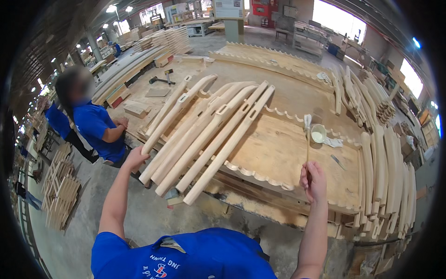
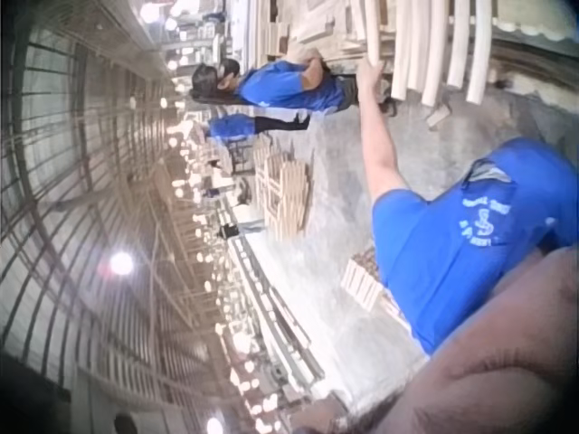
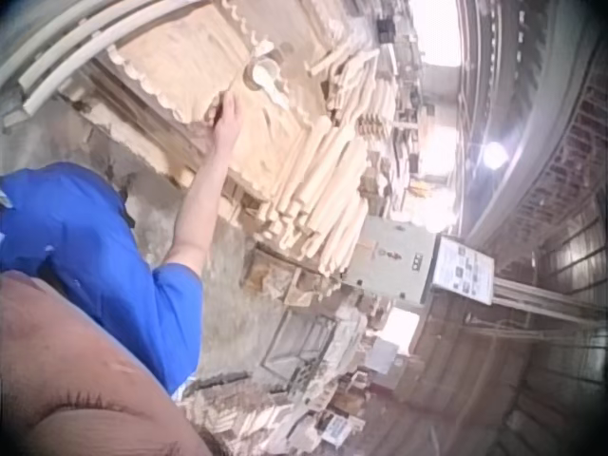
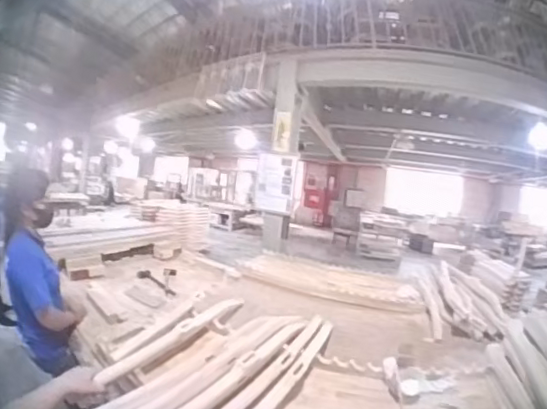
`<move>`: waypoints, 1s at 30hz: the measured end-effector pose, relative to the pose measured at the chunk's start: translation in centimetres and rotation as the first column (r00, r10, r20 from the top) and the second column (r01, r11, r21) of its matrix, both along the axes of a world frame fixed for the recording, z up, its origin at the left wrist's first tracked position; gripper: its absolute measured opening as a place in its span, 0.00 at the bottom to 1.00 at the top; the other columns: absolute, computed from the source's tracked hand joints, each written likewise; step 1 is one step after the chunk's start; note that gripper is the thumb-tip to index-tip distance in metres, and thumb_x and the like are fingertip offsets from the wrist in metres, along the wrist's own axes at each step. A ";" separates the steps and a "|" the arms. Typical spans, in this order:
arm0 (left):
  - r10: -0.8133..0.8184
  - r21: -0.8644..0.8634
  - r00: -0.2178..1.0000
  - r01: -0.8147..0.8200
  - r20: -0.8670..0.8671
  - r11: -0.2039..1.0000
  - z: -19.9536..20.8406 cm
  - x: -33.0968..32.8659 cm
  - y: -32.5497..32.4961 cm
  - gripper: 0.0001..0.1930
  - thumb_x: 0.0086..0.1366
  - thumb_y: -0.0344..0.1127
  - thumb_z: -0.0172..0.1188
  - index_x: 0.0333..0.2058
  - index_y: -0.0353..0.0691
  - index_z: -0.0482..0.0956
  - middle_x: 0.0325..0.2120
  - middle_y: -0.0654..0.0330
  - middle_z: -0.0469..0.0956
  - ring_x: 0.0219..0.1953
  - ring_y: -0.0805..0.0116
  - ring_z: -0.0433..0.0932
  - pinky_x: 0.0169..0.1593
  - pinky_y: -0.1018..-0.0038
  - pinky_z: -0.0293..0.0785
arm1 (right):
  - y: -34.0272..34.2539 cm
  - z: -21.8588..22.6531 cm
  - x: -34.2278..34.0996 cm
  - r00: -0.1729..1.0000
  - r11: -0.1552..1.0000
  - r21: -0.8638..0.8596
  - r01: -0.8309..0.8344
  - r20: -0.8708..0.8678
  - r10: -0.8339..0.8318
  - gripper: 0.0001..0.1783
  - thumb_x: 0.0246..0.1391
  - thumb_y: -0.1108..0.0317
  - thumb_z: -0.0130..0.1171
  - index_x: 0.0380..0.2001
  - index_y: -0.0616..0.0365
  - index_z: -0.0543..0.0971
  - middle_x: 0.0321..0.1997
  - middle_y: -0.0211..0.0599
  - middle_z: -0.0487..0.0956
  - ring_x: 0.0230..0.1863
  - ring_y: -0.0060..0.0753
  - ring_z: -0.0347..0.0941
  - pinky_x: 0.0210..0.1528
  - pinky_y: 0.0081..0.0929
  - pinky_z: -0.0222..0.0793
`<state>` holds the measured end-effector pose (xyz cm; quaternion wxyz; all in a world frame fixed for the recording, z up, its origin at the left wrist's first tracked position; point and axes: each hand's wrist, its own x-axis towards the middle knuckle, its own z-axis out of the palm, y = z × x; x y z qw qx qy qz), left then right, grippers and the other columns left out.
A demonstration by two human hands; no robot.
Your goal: The person applies glue to the ends of wooden chair legs using a small stick. They repeatedly pick up legs, dip the stick into a container of glue, and apply it to the leg ends before placing them back on the table.
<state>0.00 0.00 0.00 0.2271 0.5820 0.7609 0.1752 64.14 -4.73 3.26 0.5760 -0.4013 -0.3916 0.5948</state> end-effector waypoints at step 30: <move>-0.324 0.130 0.933 0.306 0.154 0.943 2.0 33.3 -13.8 0.31 0.46 0.35 0.57 0.52 0.36 0.66 0.36 0.43 0.74 0.38 0.46 0.72 0.45 0.58 0.69 | 9.6 -0.9 15.3 -0.379 0.931 0.276 0.238 0.909 -0.173 0.09 0.54 0.68 0.50 0.33 0.55 0.80 0.37 0.42 0.80 0.43 0.43 0.77 0.39 0.39 0.74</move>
